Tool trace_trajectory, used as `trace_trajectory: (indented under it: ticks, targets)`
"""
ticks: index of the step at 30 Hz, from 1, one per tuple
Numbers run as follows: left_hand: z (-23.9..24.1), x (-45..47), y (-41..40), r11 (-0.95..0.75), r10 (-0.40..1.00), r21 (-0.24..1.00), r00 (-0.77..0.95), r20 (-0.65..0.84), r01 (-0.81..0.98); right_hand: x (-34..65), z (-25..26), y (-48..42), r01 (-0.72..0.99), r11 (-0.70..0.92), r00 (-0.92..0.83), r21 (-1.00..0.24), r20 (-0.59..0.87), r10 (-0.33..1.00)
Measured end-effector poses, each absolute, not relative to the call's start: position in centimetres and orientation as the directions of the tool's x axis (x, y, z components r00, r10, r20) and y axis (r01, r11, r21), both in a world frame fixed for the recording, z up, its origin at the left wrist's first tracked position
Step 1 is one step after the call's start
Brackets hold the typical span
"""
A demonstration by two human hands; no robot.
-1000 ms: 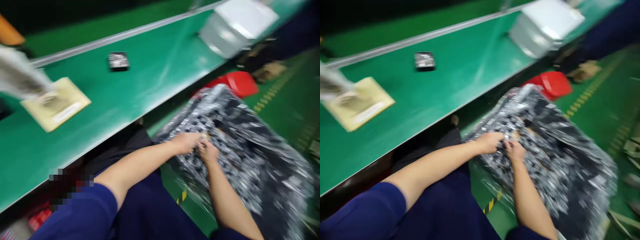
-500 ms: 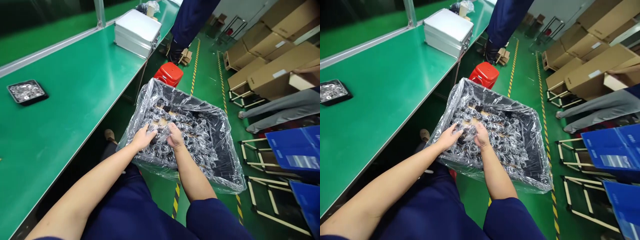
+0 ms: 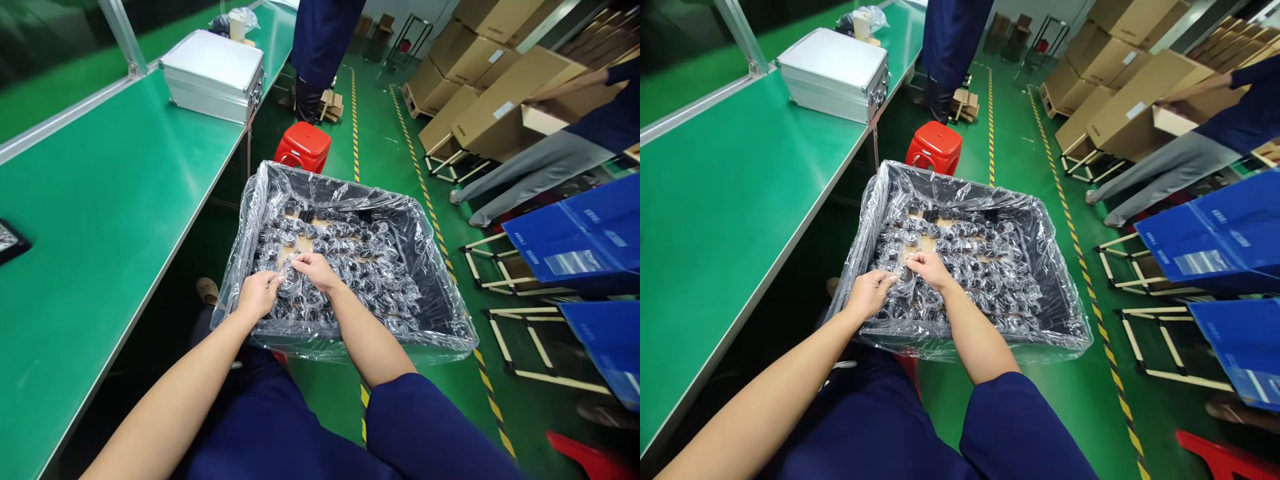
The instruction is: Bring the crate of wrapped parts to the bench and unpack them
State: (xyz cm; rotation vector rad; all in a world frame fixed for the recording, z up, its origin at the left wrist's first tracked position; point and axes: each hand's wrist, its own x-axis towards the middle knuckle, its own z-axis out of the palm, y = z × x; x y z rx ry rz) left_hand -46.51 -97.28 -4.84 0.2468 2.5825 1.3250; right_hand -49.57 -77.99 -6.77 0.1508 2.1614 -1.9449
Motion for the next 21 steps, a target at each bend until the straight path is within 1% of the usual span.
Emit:
trace_trajectory:
  ticks: [2, 4, 5, 6, 8, 9, 10, 12, 14, 16, 17, 19, 21]
  targets:
    - [-4.7, -46.5, -97.3, 0.564, 0.221, 0.823, -0.972, -0.078, 0.062, -49.6, -6.7, -78.2, 0.183, 0.135, -0.981, -0.974, -0.191, -0.044]
    - [-4.5, -46.5, -97.3, 0.537, 0.210, 0.839, -0.977, -0.037, 0.084, -49.6, -6.5, -78.3, 0.188, 0.071, -0.981, -0.980, -0.190, -0.032]
    - [-4.4, -46.5, -97.3, 0.532, 0.204, 0.842, -0.979, -0.024, 0.090, -49.5, -6.4, -78.2, 0.230, 0.028, -0.970, -0.973, -0.232, -0.068]
    - [-4.3, -46.5, -97.3, 0.536, 0.194, 0.840, -0.981, -0.018, 0.090, -49.5, -6.3, -78.0, 0.287, -0.001, -0.950, -0.958, -0.285, -0.131]
    - [-4.2, -46.6, -97.3, 0.567, 0.159, 0.821, -0.987, -0.024, 0.071, -49.2, -6.1, -77.6, 0.365, 0.015, -0.887, -0.931, -0.353, -0.298]
    - [-4.1, -46.6, -97.2, 0.586, 0.137, 0.809, -0.990, -0.041, 0.048, -49.1, -6.1, -77.4, 0.354, 0.043, -0.866, -0.934, -0.345, -0.363]
    - [-4.1, -46.6, -97.2, 0.603, 0.116, 0.798, -0.991, -0.069, 0.015, -49.0, -6.1, -77.3, 0.314, 0.066, -0.861, -0.947, -0.313, -0.401]
    - [-4.0, -46.7, -97.2, 0.620, 0.077, 0.783, -0.988, -0.137, -0.060, -48.9, -6.2, -77.2, 0.239, 0.114, -0.864, -0.964, -0.265, -0.429]
    - [-3.9, -46.7, -97.2, 0.601, 0.053, 0.792, -0.983, -0.178, -0.111, -48.9, -6.3, -77.3, 0.224, 0.174, -0.867, -0.959, -0.278, -0.413]
    - [-3.9, -46.6, -97.3, 0.550, 0.056, 0.827, -0.982, -0.181, -0.121, -49.1, -6.3, -77.4, 0.214, 0.189, -0.899, -0.958, -0.269, -0.346]
    - [-3.9, -46.6, -97.3, 0.523, 0.062, 0.843, -0.981, -0.184, -0.125, -49.2, -6.3, -77.5, 0.210, 0.157, -0.924, -0.965, -0.248, -0.292]
    - [-3.8, -46.5, -97.4, 0.492, 0.082, 0.859, -0.975, -0.206, -0.140, -49.5, -6.4, -77.6, 0.233, 0.033, -0.957, -0.972, -0.235, -0.168]
    - [-3.9, -46.4, -97.4, 0.490, 0.106, 0.860, -0.969, -0.224, -0.145, -49.8, -6.5, -77.8, 0.333, -0.063, -0.942, -0.941, -0.328, -0.072]
